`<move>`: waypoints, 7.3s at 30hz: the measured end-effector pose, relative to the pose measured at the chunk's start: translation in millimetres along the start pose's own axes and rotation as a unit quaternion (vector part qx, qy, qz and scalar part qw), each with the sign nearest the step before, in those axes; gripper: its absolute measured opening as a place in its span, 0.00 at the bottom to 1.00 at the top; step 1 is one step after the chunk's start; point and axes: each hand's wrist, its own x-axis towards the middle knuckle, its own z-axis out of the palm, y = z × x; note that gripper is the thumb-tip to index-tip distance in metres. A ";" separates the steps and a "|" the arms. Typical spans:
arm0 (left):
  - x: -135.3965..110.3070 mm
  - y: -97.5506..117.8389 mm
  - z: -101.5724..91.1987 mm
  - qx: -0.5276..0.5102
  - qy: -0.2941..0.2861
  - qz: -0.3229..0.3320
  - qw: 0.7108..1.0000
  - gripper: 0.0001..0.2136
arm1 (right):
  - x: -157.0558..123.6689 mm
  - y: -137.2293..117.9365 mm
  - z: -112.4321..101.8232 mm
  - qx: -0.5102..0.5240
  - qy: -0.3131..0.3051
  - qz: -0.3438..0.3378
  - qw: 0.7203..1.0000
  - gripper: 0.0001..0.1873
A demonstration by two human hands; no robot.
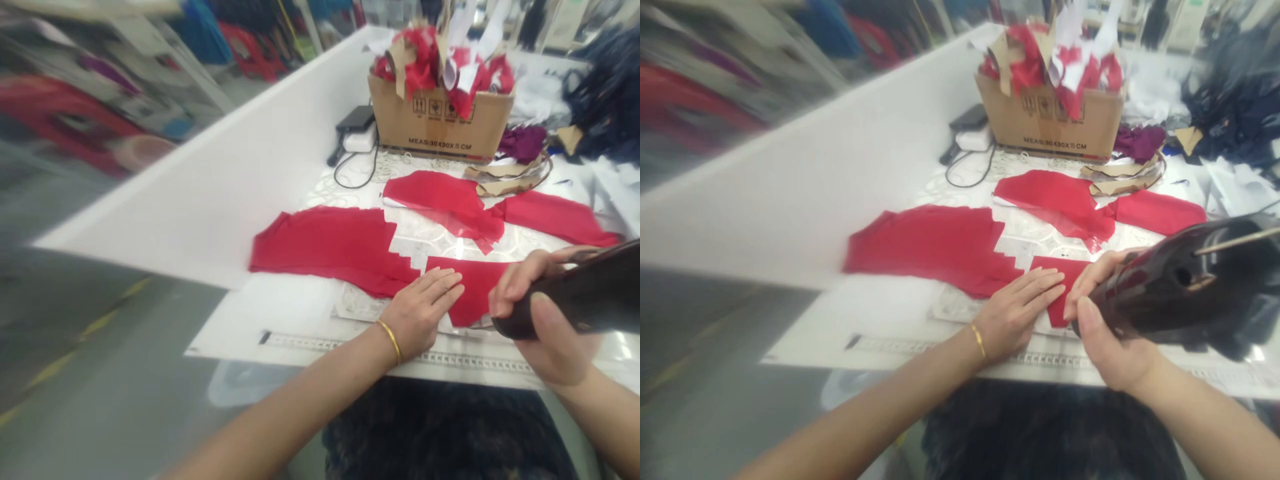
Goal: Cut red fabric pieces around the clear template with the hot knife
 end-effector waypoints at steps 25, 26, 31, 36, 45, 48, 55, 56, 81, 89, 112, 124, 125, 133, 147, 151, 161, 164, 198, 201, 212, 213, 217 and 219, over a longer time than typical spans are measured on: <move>-1.6 -1.6 -2.5 -0.008 -0.005 -0.012 1.000 0.23 | -4.3 -6.2 -22.6 0.076 0.024 -0.004 0.997 0.05; -1.3 -1.6 -3.0 -0.006 -0.004 -0.012 1.000 0.23 | -4.0 -7.8 -23.6 0.083 0.030 -0.003 0.996 0.07; -1.9 -1.5 -4.7 -0.004 0.000 -0.013 1.000 0.23 | -5.3 -18.7 -35.9 0.097 0.077 0.005 0.992 0.14; -5.2 -2.0 -3.3 -0.018 -0.003 -0.017 1.000 0.26 | -8.5 -20.7 -47.3 0.089 0.108 0.008 0.990 0.14; -2.3 -4.6 -23.9 0.027 -0.037 0.011 0.999 0.25 | -9.8 -16.7 -49.8 0.069 0.121 -0.001 0.990 0.12; -4.6 -5.3 -31.6 0.052 -0.043 0.025 0.997 0.23 | -5.3 -17.7 -49.7 0.082 0.118 0.004 0.990 0.14; -13.1 1.7 -33.6 0.043 -0.028 0.044 0.998 0.20 | 22.9 6.4 -18.8 0.087 0.087 -0.016 0.992 0.14; -14.0 3.5 -32.7 0.037 -0.027 0.042 0.998 0.20 | 27.4 11.4 -11.6 0.075 0.072 -0.019 0.994 0.12; -23.9 6.6 -15.4 0.002 -0.027 0.027 0.999 0.18 | 57.1 44.1 60.9 0.065 0.007 -0.060 0.996 0.11; -24.8 6.6 -14.5 0.006 -0.024 0.019 0.999 0.18 | 58.1 42.2 62.8 0.065 0.021 -0.052 0.996 0.10; -22.9 8.6 -18.7 0.051 0.000 0.003 0.999 0.19 | 78.4 56.3 60.5 0.035 0.074 -0.101 0.992 0.12; -27.7 12.6 -21.6 -0.020 -0.062 0.080 0.995 0.15 | 43.8 34.8 45.9 0.083 -0.021 -0.041 0.995 0.04; -27.1 12.6 -21.8 -0.022 -0.053 0.078 0.995 0.15 | 43.4 36.5 45.7 0.073 -0.020 -0.040 0.996 0.05; -25.0 13.1 -26.2 -0.019 -0.041 0.080 0.996 0.16 | 41.8 30.2 44.3 0.076 -0.022 -0.065 0.995 0.02; -15.4 12.2 -37.3 -0.028 0.025 0.033 0.999 0.14 | 20.1 18.1 26.0 0.032 -0.013 -0.022 0.999 0.05; -16.4 13.6 -36.6 -0.025 0.019 0.042 0.999 0.14 | 24.8 17.0 26.6 0.059 -0.024 -0.041 0.997 0.06; 10.7 13.4 -16.0 0.050 -0.035 0.052 0.997 0.12 | 68.4 43.7 22.2 0.034 0.078 -0.108 0.990 0.06; 19.2 8.7 -11.0 0.067 -0.021 0.057 0.996 0.10 | 74.2 51.6 23.3 0.030 0.096 -0.099 0.990 0.07; 45.1 17.4 10.5 0.050 -0.021 0.109 0.993 0.11 | 64.3 42.1 -29.2 -0.008 0.155 -0.117 0.981 0.05; 51.4 23.9 20.5 0.048 -0.052 0.132 0.989 0.11 | 62.7 43.4 -36.2 -0.019 0.165 -0.106 0.980 0.06; 69.0 25.4 52.9 0.015 -0.037 0.151 0.988 0.11 | 59.4 39.1 -54.1 -0.049 0.171 -0.109 0.978 0.06; 69.1 25.0 54.0 0.010 -0.027 0.152 0.988 0.11 | 59.6 38.4 -58.2 -0.053 0.173 -0.115 0.977 0.06; 69.2 24.9 53.6 -0.008 -0.009 0.144 0.990 0.13 | 60.2 39.3 -70.4 -0.051 0.185 -0.132 0.973 0.04; 68.8 24.9 52.4 -0.014 -0.013 0.138 0.990 0.13 | 60.1 41.3 -72.8 -0.044 0.191 -0.136 0.971 0.04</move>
